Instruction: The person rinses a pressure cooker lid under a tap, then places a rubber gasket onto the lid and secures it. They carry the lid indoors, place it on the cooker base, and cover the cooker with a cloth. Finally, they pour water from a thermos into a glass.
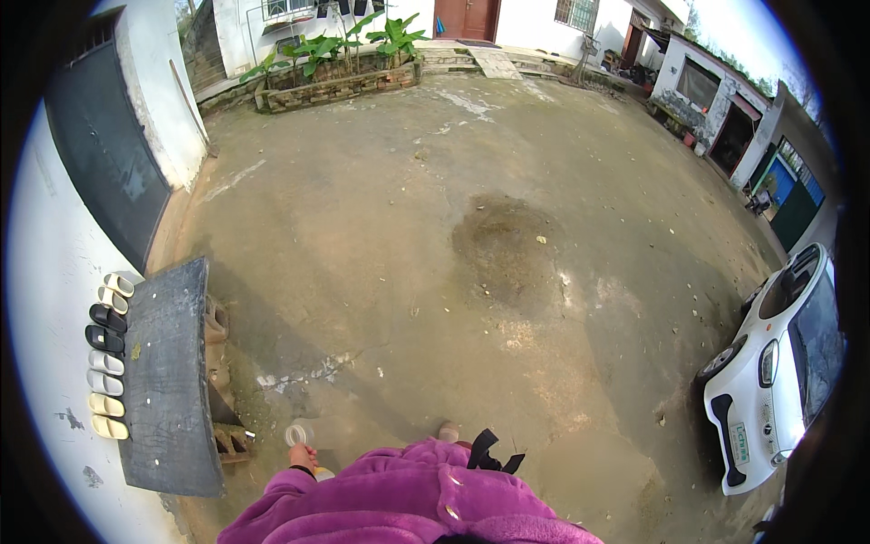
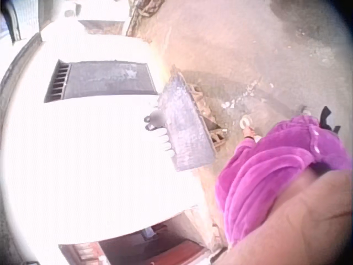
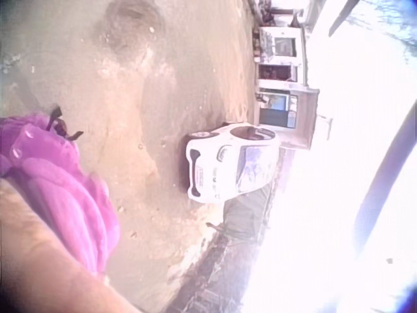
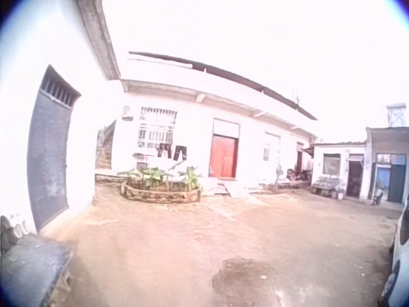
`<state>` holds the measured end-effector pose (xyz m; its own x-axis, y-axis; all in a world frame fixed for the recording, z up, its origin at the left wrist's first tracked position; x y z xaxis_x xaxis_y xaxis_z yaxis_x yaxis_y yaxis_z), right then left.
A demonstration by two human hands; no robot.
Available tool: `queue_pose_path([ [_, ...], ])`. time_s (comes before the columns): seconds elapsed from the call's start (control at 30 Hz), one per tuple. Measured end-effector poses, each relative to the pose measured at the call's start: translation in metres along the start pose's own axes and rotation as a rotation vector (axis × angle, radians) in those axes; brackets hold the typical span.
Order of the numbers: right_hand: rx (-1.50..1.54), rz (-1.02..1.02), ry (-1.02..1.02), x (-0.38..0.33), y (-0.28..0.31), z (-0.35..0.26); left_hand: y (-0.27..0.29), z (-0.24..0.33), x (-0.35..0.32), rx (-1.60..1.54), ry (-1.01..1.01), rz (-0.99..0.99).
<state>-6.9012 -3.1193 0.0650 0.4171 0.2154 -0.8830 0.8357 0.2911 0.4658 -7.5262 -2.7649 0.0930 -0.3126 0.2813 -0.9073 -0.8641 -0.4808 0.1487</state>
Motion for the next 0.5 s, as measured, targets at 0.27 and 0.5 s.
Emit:
queue_pose_path([
  [0.27,0.578,0.91,1.469,-0.14,0.466,-0.543,-0.116,0.084,0.002,-0.105,-0.02,0.102],
  [0.5,0.731,1.112,2.588,-0.367,0.583,-0.742,-0.226,0.189,0.071,-0.098,0.132,0.272],
])
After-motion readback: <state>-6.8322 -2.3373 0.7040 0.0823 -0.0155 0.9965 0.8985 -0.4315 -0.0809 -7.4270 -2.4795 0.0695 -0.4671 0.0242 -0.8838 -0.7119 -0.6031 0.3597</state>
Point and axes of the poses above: each hand's wrist, its own x-axis towards the middle knuckle, its own y-axis out of the back of the hand, z = x × y, the point moved 3 cm from there along x, towards the middle knuckle, and after that the axes turned 6 degrees about y, right-handed, at the moved point
